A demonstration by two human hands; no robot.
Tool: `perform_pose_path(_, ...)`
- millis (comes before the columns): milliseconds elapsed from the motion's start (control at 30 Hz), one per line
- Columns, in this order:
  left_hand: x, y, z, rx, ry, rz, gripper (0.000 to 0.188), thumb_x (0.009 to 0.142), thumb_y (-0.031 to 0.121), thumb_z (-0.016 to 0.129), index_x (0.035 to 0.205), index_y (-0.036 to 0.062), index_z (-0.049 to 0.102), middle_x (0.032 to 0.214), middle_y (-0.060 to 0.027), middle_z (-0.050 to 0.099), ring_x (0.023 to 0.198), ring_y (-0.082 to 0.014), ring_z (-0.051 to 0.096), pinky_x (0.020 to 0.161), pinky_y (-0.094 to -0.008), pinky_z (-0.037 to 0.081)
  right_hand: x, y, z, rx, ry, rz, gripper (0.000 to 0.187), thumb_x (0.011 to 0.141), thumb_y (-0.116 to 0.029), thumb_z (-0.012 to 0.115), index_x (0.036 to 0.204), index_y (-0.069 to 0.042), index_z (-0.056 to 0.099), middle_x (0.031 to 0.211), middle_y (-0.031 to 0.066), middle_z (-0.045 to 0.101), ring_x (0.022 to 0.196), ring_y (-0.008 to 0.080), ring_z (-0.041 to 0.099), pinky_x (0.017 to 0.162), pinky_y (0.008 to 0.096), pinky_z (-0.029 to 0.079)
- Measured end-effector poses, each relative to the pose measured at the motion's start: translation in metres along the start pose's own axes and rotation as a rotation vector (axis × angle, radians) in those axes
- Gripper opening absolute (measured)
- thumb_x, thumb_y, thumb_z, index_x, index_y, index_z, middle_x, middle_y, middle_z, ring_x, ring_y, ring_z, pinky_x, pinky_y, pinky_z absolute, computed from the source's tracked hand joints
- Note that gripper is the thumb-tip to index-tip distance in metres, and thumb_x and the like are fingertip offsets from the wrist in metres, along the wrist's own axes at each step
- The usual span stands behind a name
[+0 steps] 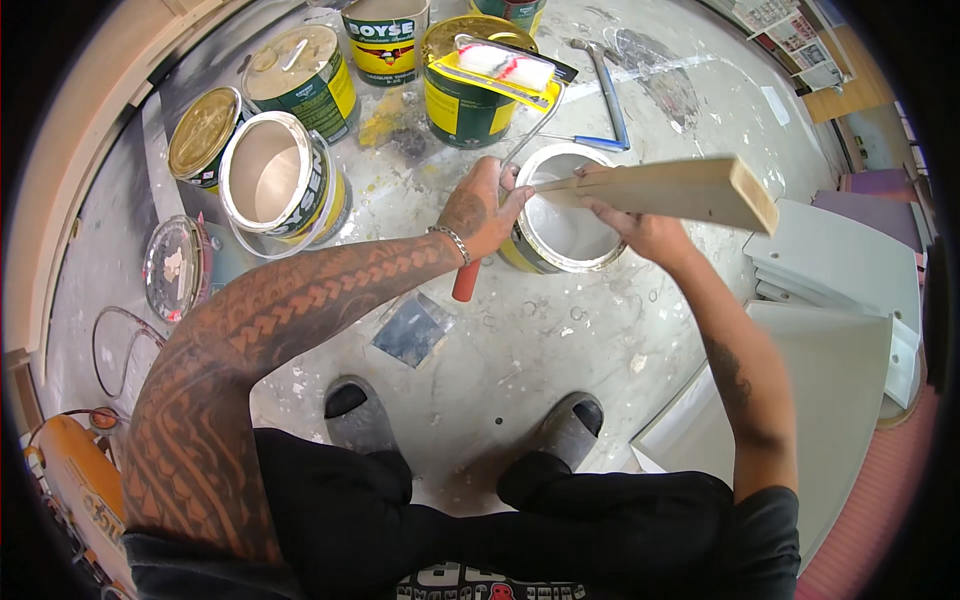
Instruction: The person pours paint from a large tin into a smaller bucket, stirs the paint with a wooden board, and wipes paint off a roller frame with a small piece of paper.
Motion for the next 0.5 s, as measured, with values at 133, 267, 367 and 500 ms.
perform_pose_path(133,-0.003,0.0,-0.008,0.083,0.055,0.092,0.03,0.096,0.024,0.067,0.1,0.0008,0.048,0.111,-0.0169,0.064,0.065,-0.0207,0.064,0.07,-0.0364,0.052,0.004,-0.019,0.004,0.263,-0.167,0.064,0.034,0.09,-0.015,0.074,0.121,-0.003,0.069,0.121,0.0102,0.071,0.11,0.0255,0.068,0.096,0.0376,0.053)
perform_pose_path(267,-0.002,0.005,-0.004,0.052,0.044,0.073,0.032,0.095,0.026,0.067,0.1,0.0009,0.048,0.112,-0.0177,0.064,0.071,-0.0226,0.065,0.074,-0.0374,0.052,0.006,0.002,-0.011,0.091,-0.117,0.027,0.034,0.089,-0.015,0.075,0.121,-0.004,0.069,0.119,0.0105,0.071,0.11,0.0241,0.068,0.096,0.0379,0.053)
perform_pose_path(367,-0.002,0.001,-0.004,0.065,0.036,0.052,0.033,0.095,0.027,0.068,0.1,0.001,0.048,0.112,-0.0178,0.065,0.073,-0.023,0.065,0.075,-0.038,0.051,0.0,-0.003,0.001,0.015,-0.074,0.052,0.036,0.089,-0.016,0.075,0.123,-0.005,0.068,0.119,0.0105,0.072,0.111,0.0237,0.067,0.096,0.0383,0.053)
perform_pose_path(500,-0.005,0.003,-0.012,0.094,0.102,0.154,0.032,0.095,0.026,0.068,0.098,0.0019,0.048,0.114,-0.0183,0.065,0.077,-0.024,0.065,0.076,-0.0391,0.051,0.006,-0.012,0.001,0.235,-0.217,0.082,0.037,0.089,-0.015,0.075,0.124,-0.005,0.067,0.119,0.0106,0.072,0.111,0.0228,0.067,0.096,0.037,0.053)
Point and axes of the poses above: each hand's wrist, its own x-axis towards the middle knuckle, its own z-axis out of the palm, y = z × x, the point moved 8 cm from there along x, towards the middle knuckle
